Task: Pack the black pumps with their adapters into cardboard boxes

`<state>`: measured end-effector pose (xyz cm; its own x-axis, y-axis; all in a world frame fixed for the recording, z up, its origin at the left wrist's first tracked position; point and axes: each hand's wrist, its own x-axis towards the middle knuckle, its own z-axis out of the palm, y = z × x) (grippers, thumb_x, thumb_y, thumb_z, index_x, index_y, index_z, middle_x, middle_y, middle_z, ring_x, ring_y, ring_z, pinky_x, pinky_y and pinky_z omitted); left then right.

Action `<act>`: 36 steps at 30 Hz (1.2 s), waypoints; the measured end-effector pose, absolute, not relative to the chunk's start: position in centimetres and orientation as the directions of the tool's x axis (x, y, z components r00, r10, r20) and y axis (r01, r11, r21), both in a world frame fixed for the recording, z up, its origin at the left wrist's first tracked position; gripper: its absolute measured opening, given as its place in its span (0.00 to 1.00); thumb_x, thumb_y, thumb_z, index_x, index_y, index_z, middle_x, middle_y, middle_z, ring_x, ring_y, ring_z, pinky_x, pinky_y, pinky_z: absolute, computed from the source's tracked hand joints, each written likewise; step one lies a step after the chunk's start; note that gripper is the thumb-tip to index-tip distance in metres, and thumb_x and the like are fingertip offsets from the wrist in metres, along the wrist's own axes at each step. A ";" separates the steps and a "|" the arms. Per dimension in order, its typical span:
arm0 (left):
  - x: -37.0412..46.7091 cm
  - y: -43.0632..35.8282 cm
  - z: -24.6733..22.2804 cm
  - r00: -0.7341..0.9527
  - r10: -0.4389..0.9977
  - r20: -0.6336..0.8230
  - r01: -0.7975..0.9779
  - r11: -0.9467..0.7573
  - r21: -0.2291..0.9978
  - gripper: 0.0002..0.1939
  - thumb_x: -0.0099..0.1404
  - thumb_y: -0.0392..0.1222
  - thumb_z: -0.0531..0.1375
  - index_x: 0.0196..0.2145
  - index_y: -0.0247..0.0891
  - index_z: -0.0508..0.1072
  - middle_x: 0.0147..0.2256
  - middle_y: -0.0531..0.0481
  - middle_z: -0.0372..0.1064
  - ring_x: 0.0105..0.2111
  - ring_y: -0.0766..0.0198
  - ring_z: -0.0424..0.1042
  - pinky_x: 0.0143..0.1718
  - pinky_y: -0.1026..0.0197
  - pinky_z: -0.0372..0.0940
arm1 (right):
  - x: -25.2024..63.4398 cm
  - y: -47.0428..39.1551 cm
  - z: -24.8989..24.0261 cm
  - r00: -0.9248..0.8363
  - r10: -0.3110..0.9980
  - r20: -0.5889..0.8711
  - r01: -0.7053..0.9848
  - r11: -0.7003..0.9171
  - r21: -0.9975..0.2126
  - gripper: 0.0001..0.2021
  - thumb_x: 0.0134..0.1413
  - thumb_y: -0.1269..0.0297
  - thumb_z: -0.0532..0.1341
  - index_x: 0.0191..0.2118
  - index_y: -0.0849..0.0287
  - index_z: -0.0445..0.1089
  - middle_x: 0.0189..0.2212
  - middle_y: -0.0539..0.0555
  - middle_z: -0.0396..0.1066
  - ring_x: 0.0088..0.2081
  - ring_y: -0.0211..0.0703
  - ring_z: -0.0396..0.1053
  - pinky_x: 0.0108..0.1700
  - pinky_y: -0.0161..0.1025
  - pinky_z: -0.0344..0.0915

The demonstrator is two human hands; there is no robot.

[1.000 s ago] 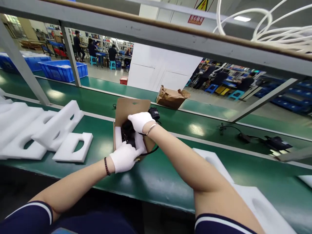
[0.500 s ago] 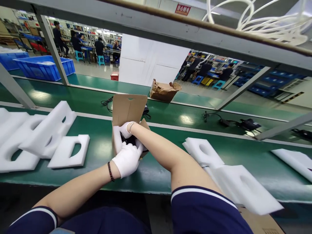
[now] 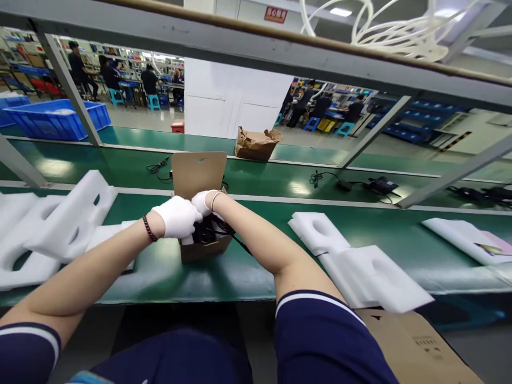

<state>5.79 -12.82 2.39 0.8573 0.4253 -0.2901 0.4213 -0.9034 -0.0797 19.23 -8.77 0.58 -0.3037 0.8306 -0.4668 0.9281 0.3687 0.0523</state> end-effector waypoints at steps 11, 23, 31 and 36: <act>10.5 -10.8 -0.8 0.995 0.004 -0.097 -0.018 -0.973 -0.232 0.62 0.42 0.48 0.72 0.69 0.44 0.45 0.67 0.31 0.44 0.59 0.35 0.58 0.58 0.37 0.55 | 24.8 -27.0 -0.1 0.289 0.925 -0.245 0.952 -0.251 0.176 0.17 0.61 0.49 0.57 0.36 0.56 0.75 0.30 0.57 0.76 0.35 0.56 0.75 0.33 0.43 0.63; 8.1 -4.9 1.9 0.995 0.082 0.063 0.065 -0.969 0.238 0.15 0.48 0.30 0.62 0.36 0.38 0.76 0.38 0.51 0.75 0.39 0.61 0.73 0.41 0.65 0.65 | 21.8 -21.1 -1.5 0.030 0.999 -0.031 0.997 -0.032 -0.075 0.13 0.67 0.59 0.52 0.42 0.58 0.71 0.36 0.55 0.75 0.38 0.46 0.73 0.35 0.36 0.58; 10.4 -8.4 2.1 0.918 0.164 -0.361 0.162 -0.986 -0.036 0.19 0.51 0.35 0.60 0.41 0.50 0.78 0.31 0.51 0.75 0.28 0.59 0.71 0.28 0.61 0.61 | 22.4 -20.2 -1.4 -0.068 0.960 -0.270 0.984 0.019 -0.178 0.15 0.55 0.50 0.63 0.33 0.59 0.73 0.36 0.55 0.73 0.37 0.46 0.71 0.34 0.35 0.60; 11.9 -8.9 3.1 0.876 0.156 -0.456 0.130 -0.988 -0.088 0.19 0.51 0.34 0.61 0.40 0.49 0.78 0.32 0.49 0.76 0.28 0.56 0.72 0.31 0.57 0.63 | 21.9 -20.2 -2.1 -0.042 0.975 -0.218 0.984 0.003 -0.179 0.16 0.56 0.51 0.63 0.40 0.60 0.75 0.43 0.58 0.73 0.43 0.49 0.71 0.40 0.37 0.64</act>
<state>11.93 -8.91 3.08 0.8763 0.1559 -0.4558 0.1300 -0.9876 -0.0878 21.90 -20.22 -2.13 -0.0424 0.9751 -0.2175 0.9839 0.0029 -0.1789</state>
